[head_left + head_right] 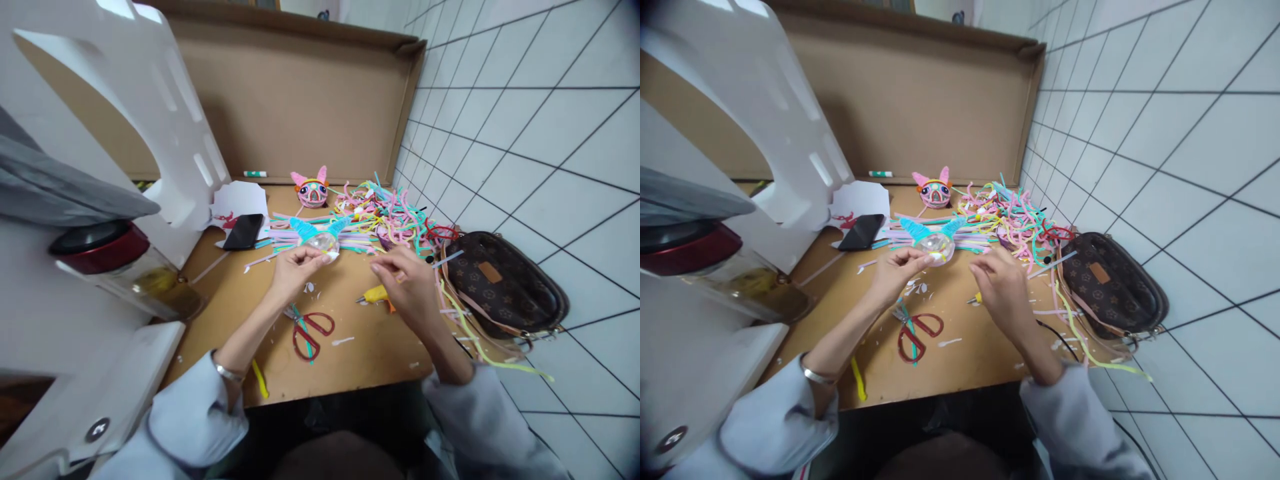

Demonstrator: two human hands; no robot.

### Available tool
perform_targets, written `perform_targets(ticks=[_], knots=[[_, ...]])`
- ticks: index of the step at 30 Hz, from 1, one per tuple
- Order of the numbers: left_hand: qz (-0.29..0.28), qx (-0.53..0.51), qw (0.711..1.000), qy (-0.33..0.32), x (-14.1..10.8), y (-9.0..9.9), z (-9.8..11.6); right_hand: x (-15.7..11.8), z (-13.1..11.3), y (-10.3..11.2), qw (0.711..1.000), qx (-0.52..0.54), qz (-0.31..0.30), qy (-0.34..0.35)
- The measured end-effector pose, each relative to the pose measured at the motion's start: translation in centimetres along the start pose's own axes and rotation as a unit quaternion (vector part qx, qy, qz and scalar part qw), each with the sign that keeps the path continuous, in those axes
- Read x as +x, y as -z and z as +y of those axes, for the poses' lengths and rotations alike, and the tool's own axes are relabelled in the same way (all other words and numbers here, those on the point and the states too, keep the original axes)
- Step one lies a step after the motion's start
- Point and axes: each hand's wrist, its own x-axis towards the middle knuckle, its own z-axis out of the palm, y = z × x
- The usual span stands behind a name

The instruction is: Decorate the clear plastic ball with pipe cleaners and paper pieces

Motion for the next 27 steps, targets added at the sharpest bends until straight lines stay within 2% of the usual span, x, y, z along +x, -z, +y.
perform_targets(ticks=[4,8,14,27], knots=[[0.03,0.014,0.999,-0.04,1.5,-1.5,0.0,4.7,1.0,-4.1,0.989,0.143,0.026,-0.03],[0.057,0.013,0.998,-0.038,2.3,-1.8,-1.0,5.5,3.0,-6.9,0.982,0.177,0.022,-0.055],[0.047,0.035,0.998,-0.033,2.3,-1.6,-1.9,4.2,3.9,-7.5,0.98,0.187,-0.008,-0.064],[0.032,0.035,0.998,-0.031,2.3,-1.5,-2.5,4.2,4.4,-8.7,0.958,0.256,-0.035,-0.122]])
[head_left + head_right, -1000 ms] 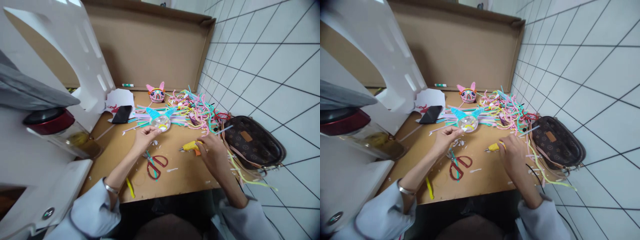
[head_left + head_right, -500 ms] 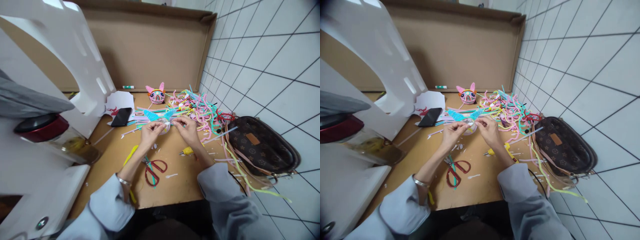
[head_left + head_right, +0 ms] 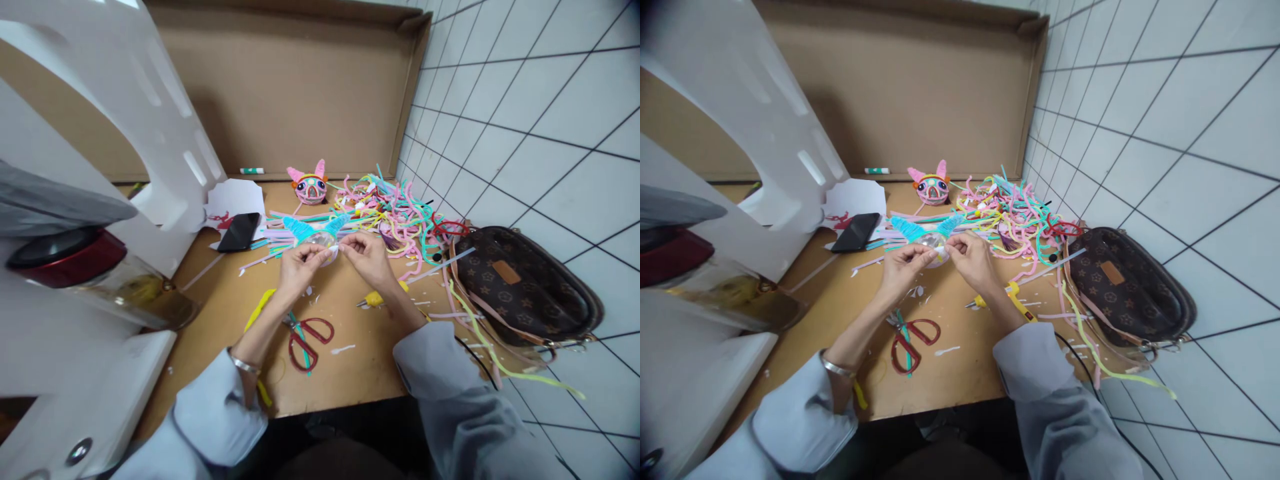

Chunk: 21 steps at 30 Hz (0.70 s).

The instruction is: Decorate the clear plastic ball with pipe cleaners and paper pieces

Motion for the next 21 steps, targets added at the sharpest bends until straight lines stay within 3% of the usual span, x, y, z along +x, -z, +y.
perform_targets(ticks=[15,21], knots=[[0.015,0.012,0.999,-0.031,0.3,0.6,-1.2,0.2,-0.4,-0.2,0.994,0.084,-0.044,-0.059],[0.037,0.143,0.979,-0.141,0.2,0.9,-1.9,0.5,0.3,-0.2,0.988,0.122,-0.009,-0.094]])
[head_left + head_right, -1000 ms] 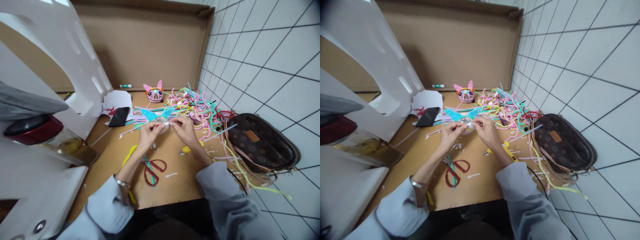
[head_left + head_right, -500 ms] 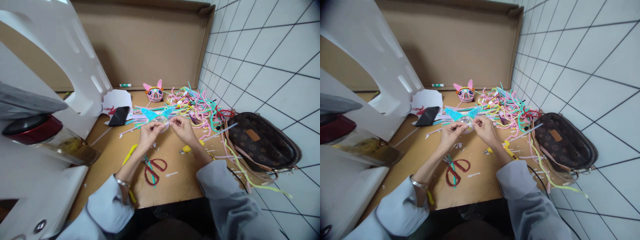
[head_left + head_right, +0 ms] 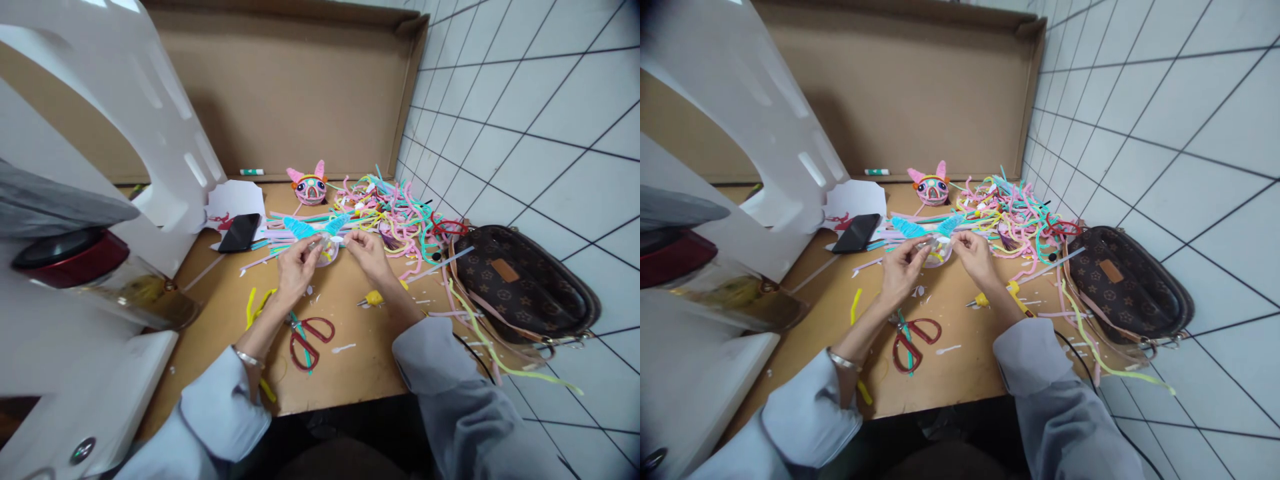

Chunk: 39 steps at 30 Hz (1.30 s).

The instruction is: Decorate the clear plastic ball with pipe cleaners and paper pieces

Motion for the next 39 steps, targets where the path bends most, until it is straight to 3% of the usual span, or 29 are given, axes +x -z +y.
perform_targets(ticks=[6,17,30,39], knots=[[-0.027,0.138,0.986,-0.092,0.0,0.1,-1.1,0.0,0.4,-0.2,1.0,0.02,0.014,-0.006],[-0.039,0.169,0.979,-0.106,0.0,0.3,-1.3,0.1,0.7,-0.7,0.999,0.043,0.02,-0.02],[-0.016,0.153,0.985,-0.074,0.0,1.5,-1.9,1.1,-0.1,-2.0,0.999,0.038,0.015,-0.027],[-0.016,0.105,0.994,-0.005,0.2,2.6,-2.3,1.2,1.1,-2.6,0.998,0.04,0.031,-0.048]])
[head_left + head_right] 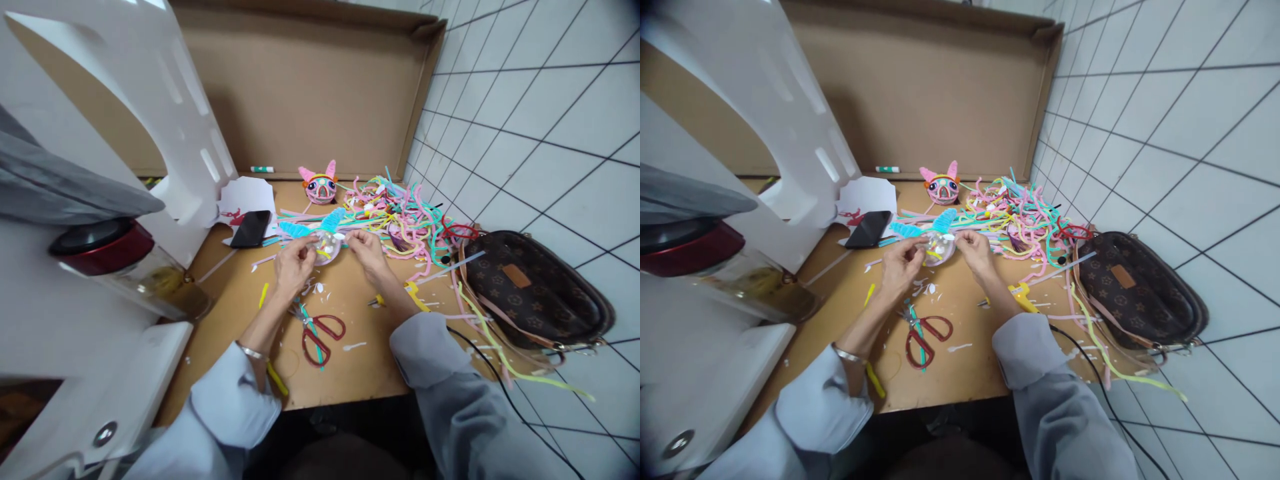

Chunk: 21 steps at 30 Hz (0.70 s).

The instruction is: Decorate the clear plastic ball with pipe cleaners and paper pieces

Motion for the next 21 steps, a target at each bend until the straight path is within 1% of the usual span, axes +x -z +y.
perform_targets(ticks=[2,4,8,10,21], knots=[[0.001,-0.007,1.0,0.01,0.1,0.1,-0.2,0.1,0.0,0.2,1.0,0.001,-0.004,-0.003],[0.003,-0.013,1.0,0.016,0.2,0.1,-0.4,0.1,-0.1,0.3,1.0,0.002,-0.022,-0.008],[0.003,-0.018,1.0,0.02,0.2,0.1,-0.4,0.4,-0.2,0.2,0.995,0.006,-0.096,-0.02],[0.003,-0.022,1.0,0.02,0.2,0.1,-0.3,0.5,0.0,0.0,0.993,0.01,-0.115,-0.026],[0.004,-0.025,0.999,0.021,0.2,0.1,-0.1,1.1,1.0,-0.3,0.994,-0.012,-0.1,-0.043]])
